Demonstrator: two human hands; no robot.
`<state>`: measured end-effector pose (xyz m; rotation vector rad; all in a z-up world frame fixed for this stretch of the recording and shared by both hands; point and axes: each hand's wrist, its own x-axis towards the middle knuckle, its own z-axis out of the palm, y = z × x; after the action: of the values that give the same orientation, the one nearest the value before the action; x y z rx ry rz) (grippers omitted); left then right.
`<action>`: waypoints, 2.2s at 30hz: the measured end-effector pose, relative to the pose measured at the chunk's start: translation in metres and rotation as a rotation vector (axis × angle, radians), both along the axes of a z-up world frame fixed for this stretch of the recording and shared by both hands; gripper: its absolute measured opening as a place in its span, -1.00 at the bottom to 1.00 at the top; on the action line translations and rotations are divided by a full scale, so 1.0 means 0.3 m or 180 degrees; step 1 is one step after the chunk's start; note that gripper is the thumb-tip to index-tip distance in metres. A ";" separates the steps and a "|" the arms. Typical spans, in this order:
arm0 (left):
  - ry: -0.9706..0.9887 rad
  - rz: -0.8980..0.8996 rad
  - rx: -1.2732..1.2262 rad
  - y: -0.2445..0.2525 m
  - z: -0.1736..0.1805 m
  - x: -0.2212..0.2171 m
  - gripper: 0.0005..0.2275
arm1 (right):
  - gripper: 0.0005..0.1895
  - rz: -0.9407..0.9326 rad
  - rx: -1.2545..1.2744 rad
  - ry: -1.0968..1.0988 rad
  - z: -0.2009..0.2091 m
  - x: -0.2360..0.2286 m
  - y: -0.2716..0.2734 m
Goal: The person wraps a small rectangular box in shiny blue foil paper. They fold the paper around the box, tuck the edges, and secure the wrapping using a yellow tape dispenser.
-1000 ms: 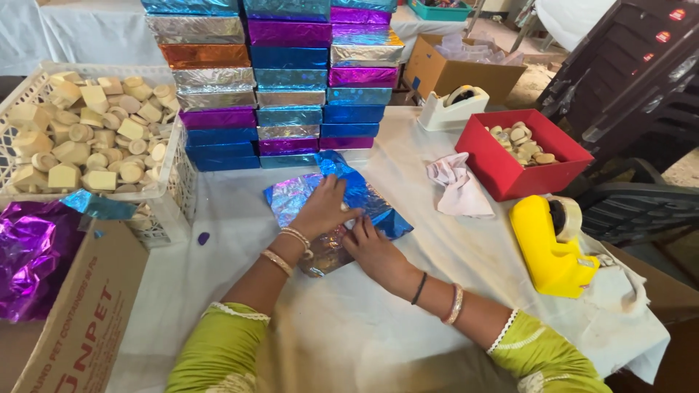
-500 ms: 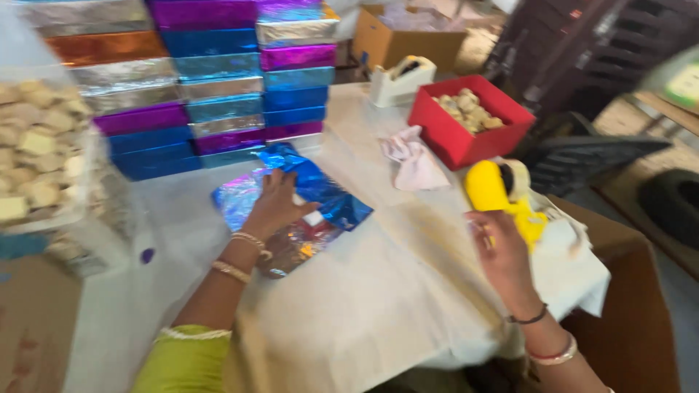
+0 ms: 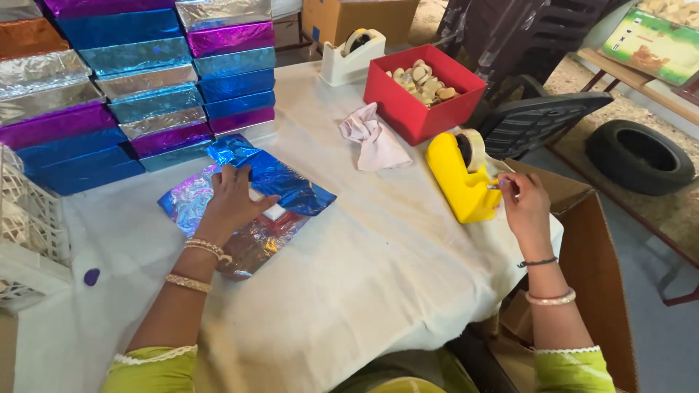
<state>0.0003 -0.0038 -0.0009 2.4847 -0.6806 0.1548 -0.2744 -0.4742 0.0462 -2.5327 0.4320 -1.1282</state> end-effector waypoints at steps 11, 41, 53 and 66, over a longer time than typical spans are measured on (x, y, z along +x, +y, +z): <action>0.0001 0.0015 0.0116 0.002 0.024 -0.009 -0.17 | -0.83 0.0797 0.1812 -0.0218 -0.134 0.083 -0.189; -0.0045 0.0014 -0.0048 0.011 0.044 -0.032 -0.23 | -0.73 0.1112 0.2661 -0.2210 -0.401 0.072 -0.102; 0.0080 0.0003 -0.0047 0.011 0.044 -0.032 -0.23 | -0.90 0.0736 0.2696 -0.1806 -0.418 0.062 -0.118; -0.0085 -0.0007 -0.0123 0.009 0.003 -0.010 -0.25 | -0.91 0.0682 0.2339 -0.1195 -0.349 0.029 0.072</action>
<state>-0.0027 -0.0011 0.0001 2.4490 -0.6852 0.1985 -0.2658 -0.4527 -0.0586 -1.6519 0.3726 -1.0742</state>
